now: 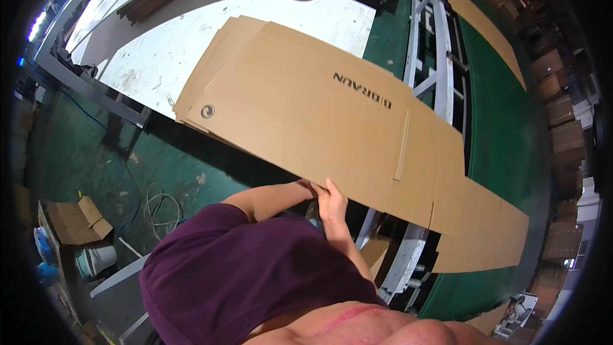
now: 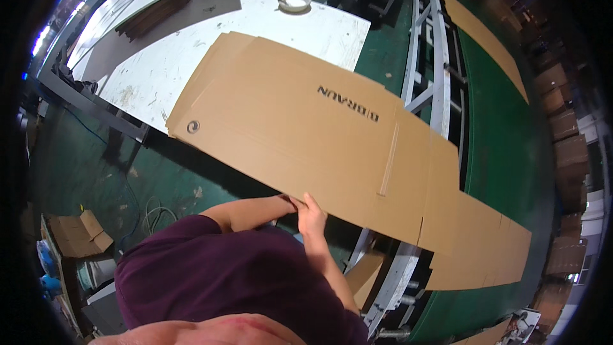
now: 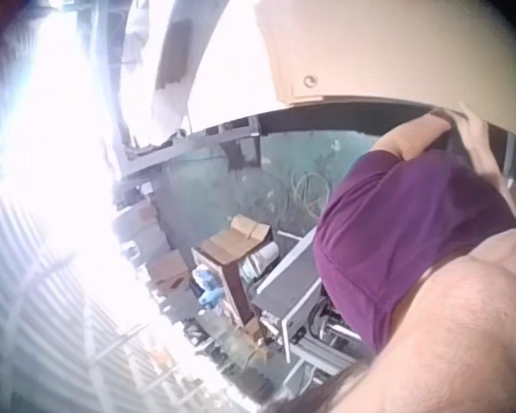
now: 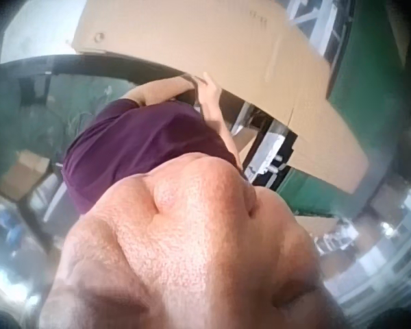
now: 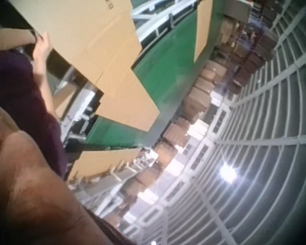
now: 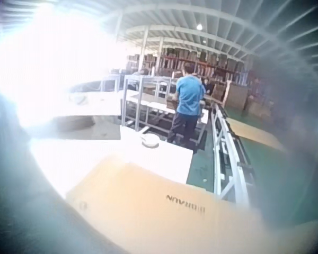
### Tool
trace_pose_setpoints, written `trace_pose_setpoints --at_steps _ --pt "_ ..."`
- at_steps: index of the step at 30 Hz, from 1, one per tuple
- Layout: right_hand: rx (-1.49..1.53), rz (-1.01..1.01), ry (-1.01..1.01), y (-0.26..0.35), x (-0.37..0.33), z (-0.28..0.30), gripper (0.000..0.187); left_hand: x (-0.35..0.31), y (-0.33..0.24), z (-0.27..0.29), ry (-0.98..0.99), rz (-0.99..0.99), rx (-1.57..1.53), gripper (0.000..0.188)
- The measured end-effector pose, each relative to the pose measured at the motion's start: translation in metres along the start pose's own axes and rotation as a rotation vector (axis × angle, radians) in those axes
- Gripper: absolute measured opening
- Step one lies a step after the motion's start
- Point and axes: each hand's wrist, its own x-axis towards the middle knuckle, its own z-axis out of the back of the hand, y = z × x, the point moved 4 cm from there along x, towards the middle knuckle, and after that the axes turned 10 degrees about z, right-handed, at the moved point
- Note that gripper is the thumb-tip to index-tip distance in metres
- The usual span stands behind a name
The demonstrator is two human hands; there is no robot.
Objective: The person folds flat cardboard sheets into box shapes on a conveyor belt. They repeatedly pick up a sheet, fold the side flaps inward, and then fold the top and bottom flaps to form a closed box before placing it on the moving belt.
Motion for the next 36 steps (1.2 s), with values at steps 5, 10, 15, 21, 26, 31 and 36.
trace_pose_setpoints --at_steps 5,10,15,21,26,31,36 --pt "-0.002 -0.188 0.017 -0.062 0.012 -0.017 0.024 -0.028 0.006 0.007 -0.026 -0.067 0.072 0.043" --pt "0.088 -0.804 0.147 -0.124 0.016 -0.017 0.055 -0.098 0.011 0.008 -0.071 -0.222 0.168 0.044" --pt "-0.177 -0.933 0.22 -0.112 0.029 0.022 0.068 -0.128 0.022 0.069 0.774 0.371 -0.302 0.025" --pt "-0.672 -0.814 0.679 0.053 0.034 0.084 0.038 -0.035 -0.035 0.119 -0.038 0.141 -0.03 0.052" --pt "-1.149 0.332 -0.05 0.235 0.133 0.159 0.043 -0.015 -0.021 0.046 0.011 0.03 0.215 0.052" --pt "-1.86 0.37 -0.189 0.299 0.197 0.255 0.051 -0.01 -0.019 0.048 -0.028 -0.054 0.232 0.043" --pt "-1.902 0.703 0.052 0.321 0.144 0.103 0.032 -0.013 -0.013 0.041 -0.073 -0.045 0.231 0.039"
